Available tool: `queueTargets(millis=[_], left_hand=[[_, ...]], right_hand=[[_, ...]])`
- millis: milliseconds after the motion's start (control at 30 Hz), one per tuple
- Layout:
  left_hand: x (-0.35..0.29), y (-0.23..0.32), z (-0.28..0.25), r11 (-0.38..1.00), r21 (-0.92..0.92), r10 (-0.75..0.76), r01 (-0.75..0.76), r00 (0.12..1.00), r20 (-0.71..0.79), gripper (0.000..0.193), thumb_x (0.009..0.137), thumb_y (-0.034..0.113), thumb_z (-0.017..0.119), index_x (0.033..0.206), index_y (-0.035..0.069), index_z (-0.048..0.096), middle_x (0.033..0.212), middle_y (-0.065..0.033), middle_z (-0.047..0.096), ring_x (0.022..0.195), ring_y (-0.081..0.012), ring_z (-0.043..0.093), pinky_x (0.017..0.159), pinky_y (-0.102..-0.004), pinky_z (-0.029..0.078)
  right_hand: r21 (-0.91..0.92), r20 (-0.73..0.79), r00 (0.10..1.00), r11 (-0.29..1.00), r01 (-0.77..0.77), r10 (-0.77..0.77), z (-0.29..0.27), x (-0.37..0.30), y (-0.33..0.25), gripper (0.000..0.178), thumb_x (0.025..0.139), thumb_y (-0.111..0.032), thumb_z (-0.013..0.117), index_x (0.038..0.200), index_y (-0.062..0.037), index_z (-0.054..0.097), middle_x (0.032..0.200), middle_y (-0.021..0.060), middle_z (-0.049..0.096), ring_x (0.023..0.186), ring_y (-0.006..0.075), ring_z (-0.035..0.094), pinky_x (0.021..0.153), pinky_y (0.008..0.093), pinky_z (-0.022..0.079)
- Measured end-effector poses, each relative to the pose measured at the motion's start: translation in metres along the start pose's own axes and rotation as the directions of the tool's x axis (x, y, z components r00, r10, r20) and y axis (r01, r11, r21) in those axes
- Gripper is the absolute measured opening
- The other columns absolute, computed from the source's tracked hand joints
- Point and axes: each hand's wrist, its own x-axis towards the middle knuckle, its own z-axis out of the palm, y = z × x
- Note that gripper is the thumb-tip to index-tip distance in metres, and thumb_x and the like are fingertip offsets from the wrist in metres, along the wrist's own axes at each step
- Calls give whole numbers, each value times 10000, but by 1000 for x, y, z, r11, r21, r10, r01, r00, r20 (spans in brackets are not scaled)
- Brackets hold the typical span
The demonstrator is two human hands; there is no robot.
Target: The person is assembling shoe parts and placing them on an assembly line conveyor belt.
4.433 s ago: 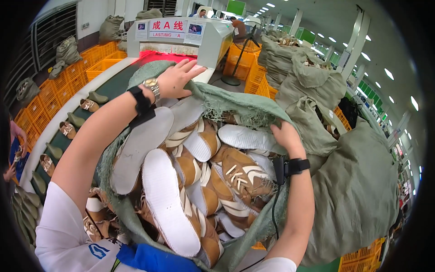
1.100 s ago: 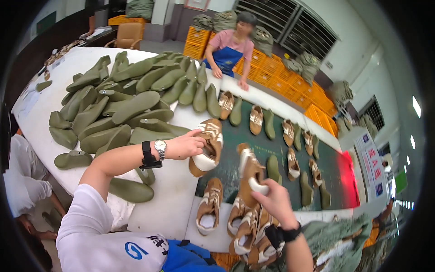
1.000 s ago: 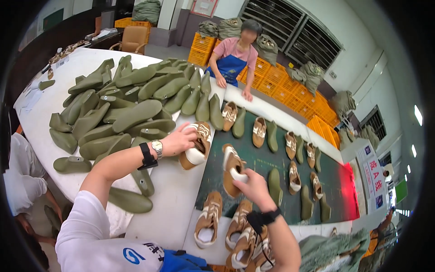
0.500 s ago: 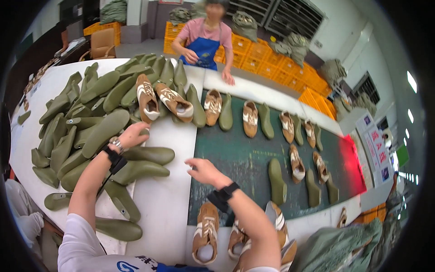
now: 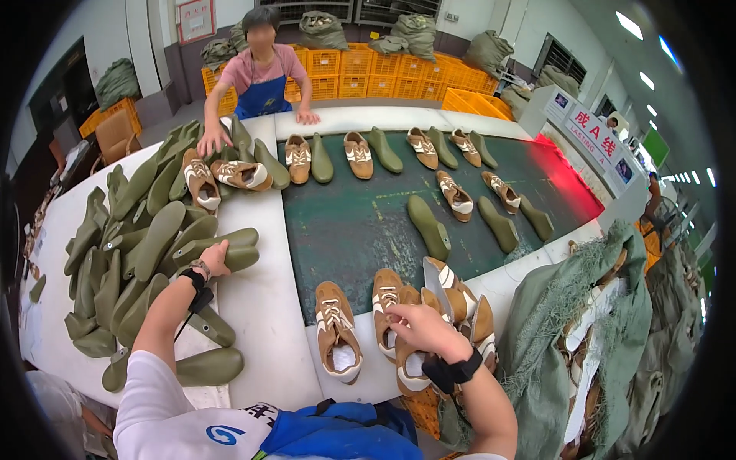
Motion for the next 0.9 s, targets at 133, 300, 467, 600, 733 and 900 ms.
queueTargets(millis=[133,300,467,600,733,900], left_hand=[[9,30,-86,826,-553,-43,-110,966,-255,738,558,212,811,1154,20,421,1048,-195,601,971,-305,600,817,-383,498],[32,131,-166,214,-946,-124,-243,954,-273,535,720,234,756,1123,-18,511,1046,-83,612,956,-198,600,812,-354,497],[91,205,-104,-348,-937,-25,32,999,43,557,809,362,672,1191,7,475,1086,-124,593,889,-243,620,731,-424,523],[118,219,-49,42,-957,-44,288,957,286,555,799,297,657,1208,-12,444,1120,-150,567,1036,-285,561,833,-444,483],[126,228,21,590,-807,111,25,987,112,681,776,302,648,1307,-40,393,1248,-235,512,1142,-297,518,924,-335,430],[69,226,-11,784,-595,386,-177,889,245,547,830,307,608,1270,12,472,1213,-195,556,1146,-287,526,932,-358,435]], right_hand=[[-95,-2,997,992,82,-82,-19,-2,-9,289,811,-89,596,1091,-18,592,796,131,643,743,250,640,688,322,494],[-138,-357,846,919,371,-395,-12,86,-13,614,758,-272,696,1265,-32,446,1064,179,600,952,339,598,821,388,483],[-5,-428,901,997,71,-66,19,191,3,666,735,-283,699,1273,-19,409,1102,242,580,972,382,587,844,429,474],[25,-289,946,989,-146,147,34,223,49,599,748,-264,689,1214,31,455,1088,231,601,952,411,593,844,423,485],[-293,39,906,872,-393,422,120,254,169,547,761,-236,645,1181,40,427,1093,265,582,1015,379,580,867,436,469],[-267,196,902,906,-329,386,92,257,164,476,748,-267,636,1106,24,522,1064,261,595,1012,367,580,870,426,469]])
